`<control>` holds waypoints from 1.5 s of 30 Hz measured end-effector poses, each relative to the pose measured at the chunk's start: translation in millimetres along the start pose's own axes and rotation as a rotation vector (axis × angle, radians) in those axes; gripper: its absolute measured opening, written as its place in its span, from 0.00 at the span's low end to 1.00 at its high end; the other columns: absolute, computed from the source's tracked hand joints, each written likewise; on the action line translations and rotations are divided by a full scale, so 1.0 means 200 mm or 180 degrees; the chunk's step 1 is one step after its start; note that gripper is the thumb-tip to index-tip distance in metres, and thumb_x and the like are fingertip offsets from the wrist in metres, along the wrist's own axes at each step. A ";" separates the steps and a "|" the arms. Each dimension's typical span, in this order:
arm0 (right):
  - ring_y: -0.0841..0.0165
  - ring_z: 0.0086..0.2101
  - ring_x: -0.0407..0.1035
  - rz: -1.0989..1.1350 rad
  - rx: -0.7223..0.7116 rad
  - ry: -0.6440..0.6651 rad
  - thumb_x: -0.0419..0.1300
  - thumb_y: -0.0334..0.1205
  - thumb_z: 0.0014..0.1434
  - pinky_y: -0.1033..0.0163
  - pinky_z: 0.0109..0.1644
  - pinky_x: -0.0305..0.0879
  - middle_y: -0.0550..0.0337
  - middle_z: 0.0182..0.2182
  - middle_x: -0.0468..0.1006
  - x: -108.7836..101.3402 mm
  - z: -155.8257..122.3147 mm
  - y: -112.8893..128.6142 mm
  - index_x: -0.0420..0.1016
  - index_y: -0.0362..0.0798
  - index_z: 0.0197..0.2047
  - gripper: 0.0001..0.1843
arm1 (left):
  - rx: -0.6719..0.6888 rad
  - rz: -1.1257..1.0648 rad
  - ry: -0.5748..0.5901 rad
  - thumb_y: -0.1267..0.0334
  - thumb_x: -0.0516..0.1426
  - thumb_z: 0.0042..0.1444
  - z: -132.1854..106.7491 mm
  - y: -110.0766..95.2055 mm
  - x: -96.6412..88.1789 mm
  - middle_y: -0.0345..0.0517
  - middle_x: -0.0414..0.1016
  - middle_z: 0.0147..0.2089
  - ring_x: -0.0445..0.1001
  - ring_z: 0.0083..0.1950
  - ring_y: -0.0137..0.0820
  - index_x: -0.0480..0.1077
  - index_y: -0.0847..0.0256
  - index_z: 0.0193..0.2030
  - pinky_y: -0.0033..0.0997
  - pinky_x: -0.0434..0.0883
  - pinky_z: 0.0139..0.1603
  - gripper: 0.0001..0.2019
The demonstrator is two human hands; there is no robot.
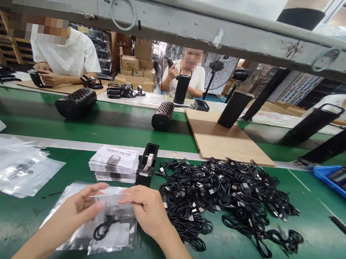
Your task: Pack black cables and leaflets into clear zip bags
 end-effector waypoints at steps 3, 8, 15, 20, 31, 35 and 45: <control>0.70 0.35 0.71 -0.0202 0.0319 -0.0544 0.47 0.29 0.56 0.62 0.43 0.66 0.57 0.42 0.75 -0.10 0.00 -0.04 0.74 0.50 0.43 0.17 | -0.0079 0.0207 0.0061 0.49 0.59 0.43 0.00 0.05 0.02 0.40 0.73 0.24 0.69 0.25 0.29 0.73 0.62 0.33 0.23 0.64 0.24 0.17; 0.65 0.33 0.68 -0.0974 0.1413 -0.1391 0.50 0.49 0.57 0.57 0.42 0.63 0.53 0.35 0.72 -0.30 0.05 -0.19 0.74 0.46 0.31 0.17 | -0.0153 0.0084 -0.0141 0.49 0.60 0.43 0.00 0.09 -0.02 0.40 0.75 0.27 0.71 0.29 0.31 0.72 0.61 0.32 0.23 0.65 0.24 0.17; 0.72 0.20 0.66 -0.0349 0.1660 -0.1351 0.54 0.49 0.54 0.62 0.28 0.68 0.56 0.30 0.74 -0.21 0.11 -0.30 0.74 0.44 0.30 0.17 | 0.0041 -0.0275 -0.0354 0.50 0.60 0.43 0.00 0.10 -0.05 0.42 0.77 0.28 0.74 0.34 0.36 0.73 0.61 0.34 0.29 0.71 0.35 0.16; 0.66 0.42 0.68 -0.0040 0.1450 -0.1511 0.54 0.49 0.54 0.63 0.42 0.68 0.51 0.48 0.66 -0.15 0.02 -0.28 0.75 0.44 0.30 0.16 | -0.0124 -0.0447 -0.0201 0.53 0.61 0.43 0.02 0.15 -0.06 0.43 0.79 0.33 0.75 0.39 0.36 0.72 0.62 0.37 0.29 0.70 0.41 0.17; 0.67 0.30 0.66 -0.0324 0.1278 -0.0979 0.51 0.45 0.58 0.62 0.35 0.62 0.57 0.30 0.69 0.02 -0.13 -0.07 0.67 0.47 0.25 0.14 | 0.0131 -0.0431 -0.0551 0.54 0.61 0.44 -0.01 0.07 -0.08 0.41 0.78 0.28 0.75 0.32 0.32 0.72 0.62 0.36 0.24 0.71 0.33 0.15; 0.76 0.15 0.59 0.0765 0.1810 -0.0318 0.51 0.50 0.56 0.70 0.19 0.54 0.62 0.19 0.69 0.25 -0.09 -0.11 0.65 0.45 0.24 0.18 | 0.0240 -0.0002 -0.0831 0.53 0.60 0.43 -0.07 0.02 -0.08 0.39 0.77 0.24 0.74 0.27 0.30 0.74 0.61 0.32 0.22 0.70 0.28 0.14; 0.71 0.18 0.64 -0.1301 0.2004 -0.0252 0.55 0.59 0.50 0.68 0.22 0.51 0.63 0.12 0.69 0.17 -0.12 -0.16 0.61 0.47 0.13 0.27 | -0.0219 -0.0677 -0.0743 0.55 0.65 0.36 -0.10 0.14 -0.07 0.42 0.79 0.28 0.76 0.31 0.32 0.75 0.62 0.35 0.22 0.72 0.31 0.18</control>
Point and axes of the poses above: each hand's wrist, its own z-axis towards the middle knuckle, its own x-axis out of the palm, y = z × x, the point moved 9 cm from there along z, towards the middle knuckle
